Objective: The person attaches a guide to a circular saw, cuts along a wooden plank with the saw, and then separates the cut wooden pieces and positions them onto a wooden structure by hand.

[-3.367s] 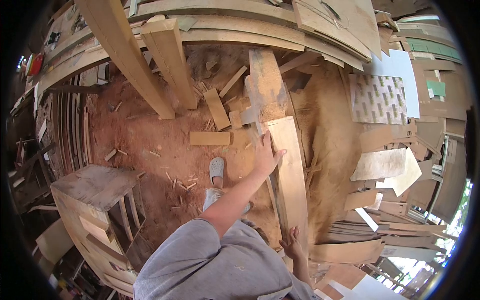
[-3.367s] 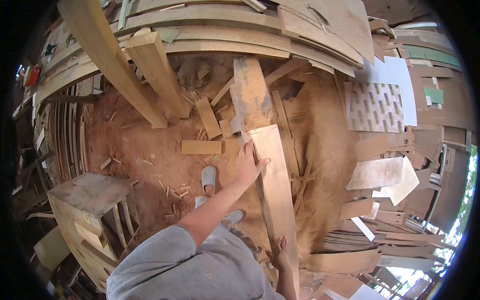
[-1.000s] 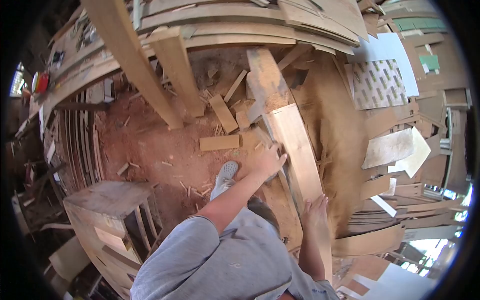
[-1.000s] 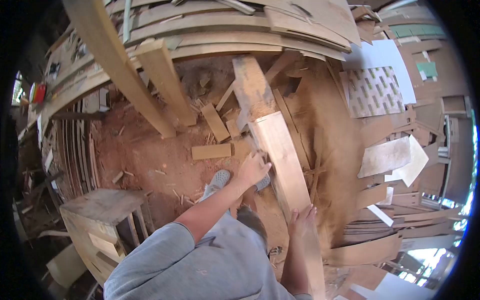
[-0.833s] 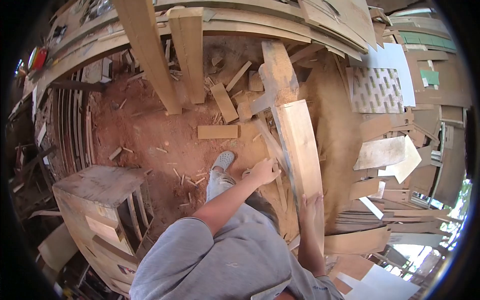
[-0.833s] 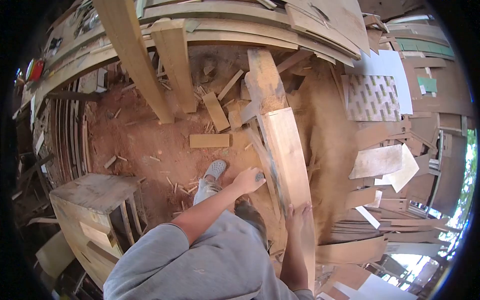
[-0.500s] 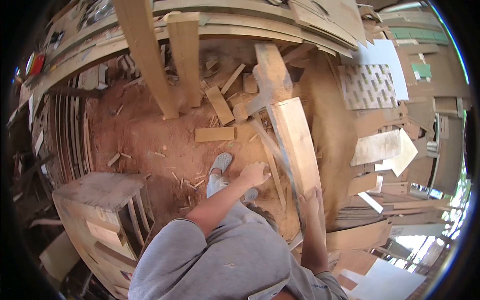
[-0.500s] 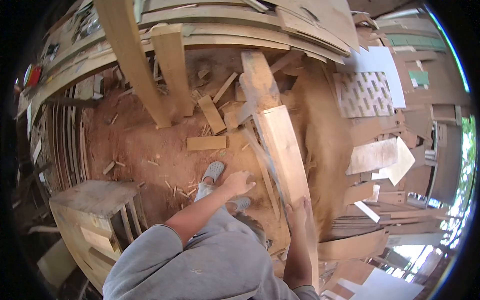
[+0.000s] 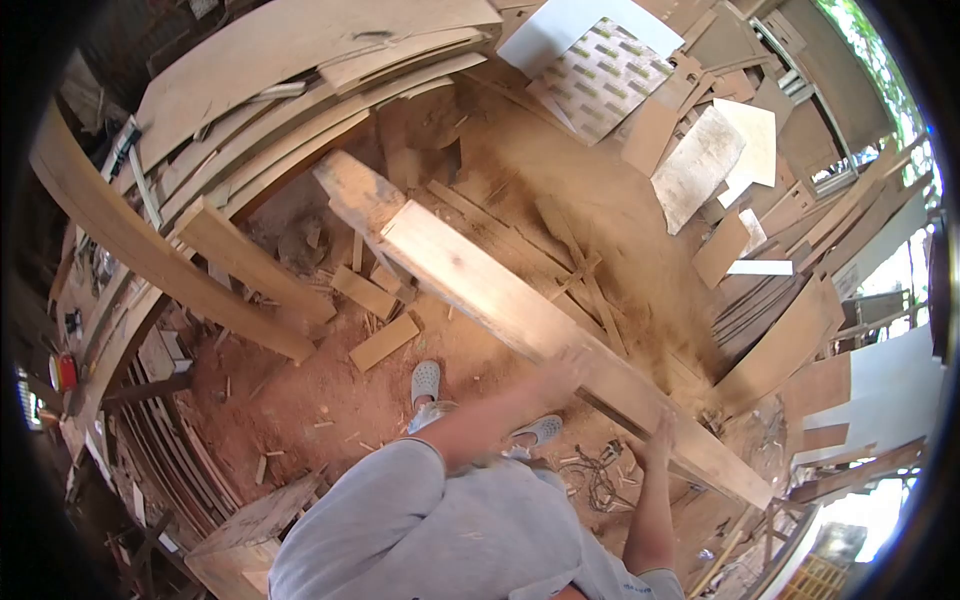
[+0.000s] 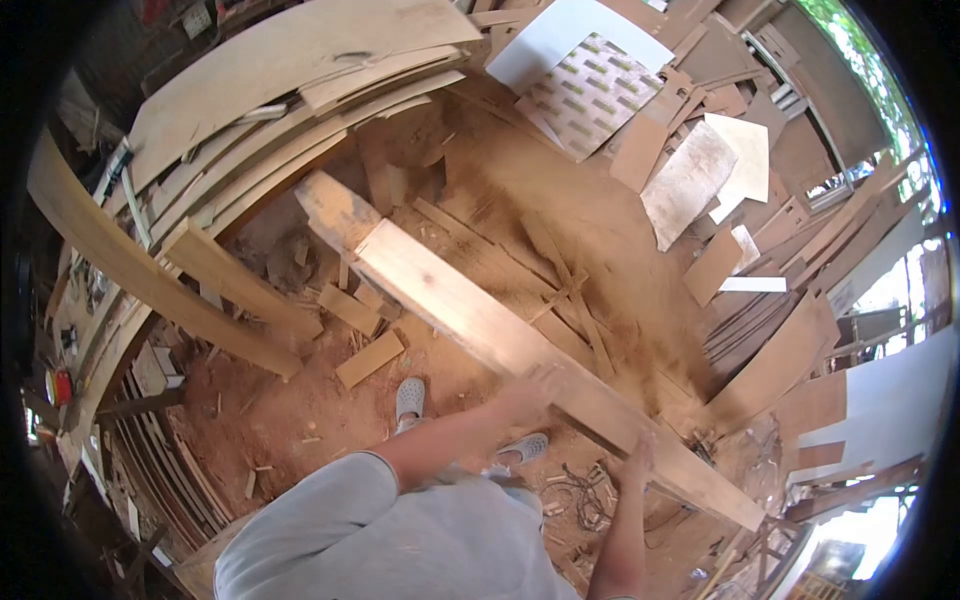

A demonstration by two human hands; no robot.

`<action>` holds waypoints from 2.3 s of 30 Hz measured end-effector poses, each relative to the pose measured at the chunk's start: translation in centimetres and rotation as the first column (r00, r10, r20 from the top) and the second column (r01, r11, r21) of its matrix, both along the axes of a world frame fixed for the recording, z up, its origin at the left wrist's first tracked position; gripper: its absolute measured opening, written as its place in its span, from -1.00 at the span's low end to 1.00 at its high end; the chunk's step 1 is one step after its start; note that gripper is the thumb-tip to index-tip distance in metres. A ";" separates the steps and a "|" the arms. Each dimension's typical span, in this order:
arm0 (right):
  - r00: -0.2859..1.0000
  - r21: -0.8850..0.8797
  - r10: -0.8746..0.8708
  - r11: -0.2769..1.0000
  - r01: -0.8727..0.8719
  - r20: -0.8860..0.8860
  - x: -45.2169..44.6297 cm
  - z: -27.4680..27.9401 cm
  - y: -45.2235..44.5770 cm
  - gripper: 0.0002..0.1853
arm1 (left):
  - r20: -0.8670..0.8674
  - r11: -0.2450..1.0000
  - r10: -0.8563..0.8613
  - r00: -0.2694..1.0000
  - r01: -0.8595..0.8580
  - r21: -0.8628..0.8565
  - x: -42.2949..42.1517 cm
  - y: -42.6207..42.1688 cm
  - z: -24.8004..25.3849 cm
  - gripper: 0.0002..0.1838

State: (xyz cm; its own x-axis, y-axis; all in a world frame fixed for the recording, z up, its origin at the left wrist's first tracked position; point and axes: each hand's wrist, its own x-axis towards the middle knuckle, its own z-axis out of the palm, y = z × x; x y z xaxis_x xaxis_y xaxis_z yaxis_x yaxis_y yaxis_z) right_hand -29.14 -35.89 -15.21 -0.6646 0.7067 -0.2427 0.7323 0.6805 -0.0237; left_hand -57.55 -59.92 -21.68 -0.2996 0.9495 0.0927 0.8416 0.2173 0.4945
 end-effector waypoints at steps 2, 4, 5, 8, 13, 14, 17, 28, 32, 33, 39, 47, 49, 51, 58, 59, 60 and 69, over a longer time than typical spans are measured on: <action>0.993 0.003 -0.072 0.997 0.072 0.094 2.5 1.5 3.4 0.53 | -0.065 0.996 -0.076 0.995 0.072 -0.055 2.3 4.5 1.5 -0.12; 0.981 0.000 -0.098 0.995 0.099 0.167 4.8 1.4 7.4 0.65 | -0.163 0.991 -0.114 0.980 0.100 -0.093 4.7 8.7 1.8 -0.05; 0.979 0.010 -0.060 0.998 0.059 0.193 5.9 1.1 9.3 0.66 | -0.229 0.991 -0.115 0.967 0.095 -0.099 6.0 10.7 1.8 0.03; 0.969 0.039 0.108 0.992 -0.119 0.221 9.2 -1.0 15.4 0.68 | -0.270 0.983 -0.114 0.956 0.070 -0.168 8.8 15.7 3.2 0.19; 0.968 -0.094 0.239 0.968 -0.231 0.075 10.3 0.1 19.4 0.44 | -0.110 0.969 -0.092 0.990 0.063 -0.241 11.5 18.6 3.1 0.24; 0.967 -0.135 0.236 0.965 -0.223 0.091 10.1 1.2 18.8 0.41 | -0.081 0.974 -0.103 0.991 0.084 -0.211 11.3 18.3 3.0 0.22; 0.954 -0.097 0.245 0.968 -0.231 0.174 12.3 0.9 17.1 0.39 | -0.230 0.993 -0.078 0.970 0.056 -0.103 13.7 17.7 -2.1 0.23; 0.973 -0.621 0.220 0.772 -0.134 0.064 12.9 3.4 21.2 0.46 | 0.286 0.842 -0.165 0.944 0.286 -0.458 11.0 19.4 4.0 0.46; 0.997 -0.741 0.038 0.671 0.021 0.062 12.2 5.3 24.0 0.29 | 0.345 0.793 0.038 0.938 0.181 -0.582 9.4 20.1 10.3 0.05; 0.994 -0.738 -0.017 0.668 0.093 0.110 11.7 7.2 23.3 0.29 | 0.301 0.775 0.076 0.951 0.134 -0.617 9.5 20.0 11.2 -0.04; 0.974 -0.285 0.217 0.940 -0.189 0.070 14.7 2.6 22.9 -0.15 | 0.042 0.884 0.005 0.999 0.015 -0.468 10.9 20.7 3.7 -0.29; 0.986 -0.503 0.120 0.849 -0.161 -0.113 14.6 2.7 26.2 -0.17 | 0.217 0.956 -0.016 0.976 0.078 -0.282 10.4 19.6 6.8 -0.26; 0.971 -0.348 0.191 0.909 -0.229 -0.140 14.7 1.1 26.9 -0.10 | 0.203 0.969 -0.006 0.979 0.056 -0.242 9.4 20.4 5.5 -0.22; 0.976 -0.353 0.162 0.913 -0.205 -0.149 13.4 2.1 27.0 -0.05 | 0.217 0.959 0.011 0.976 0.051 -0.279 8.9 21.1 5.1 -0.17; 0.985 -0.311 0.175 0.936 -0.163 0.009 12.4 1.4 27.5 0.36 | -0.136 0.878 -0.150 0.979 0.069 -0.473 9.8 23.0 5.2 0.28; 0.971 -0.288 0.233 0.935 -0.209 0.051 12.1 2.0 27.2 0.42 | -0.123 0.883 -0.148 0.981 0.075 -0.463 9.9 23.0 5.0 0.28; 0.953 -0.268 0.289 0.929 -0.255 0.094 11.9 3.0 26.6 0.48 | -0.110 0.887 -0.146 0.983 0.081 -0.454 9.8 22.9 4.7 0.28; 0.920 -0.209 0.268 0.955 -0.212 0.287 10.2 1.1 22.8 0.48 | 0.036 0.912 -0.127 0.991 0.131 -0.388 6.9 19.5 2.5 0.36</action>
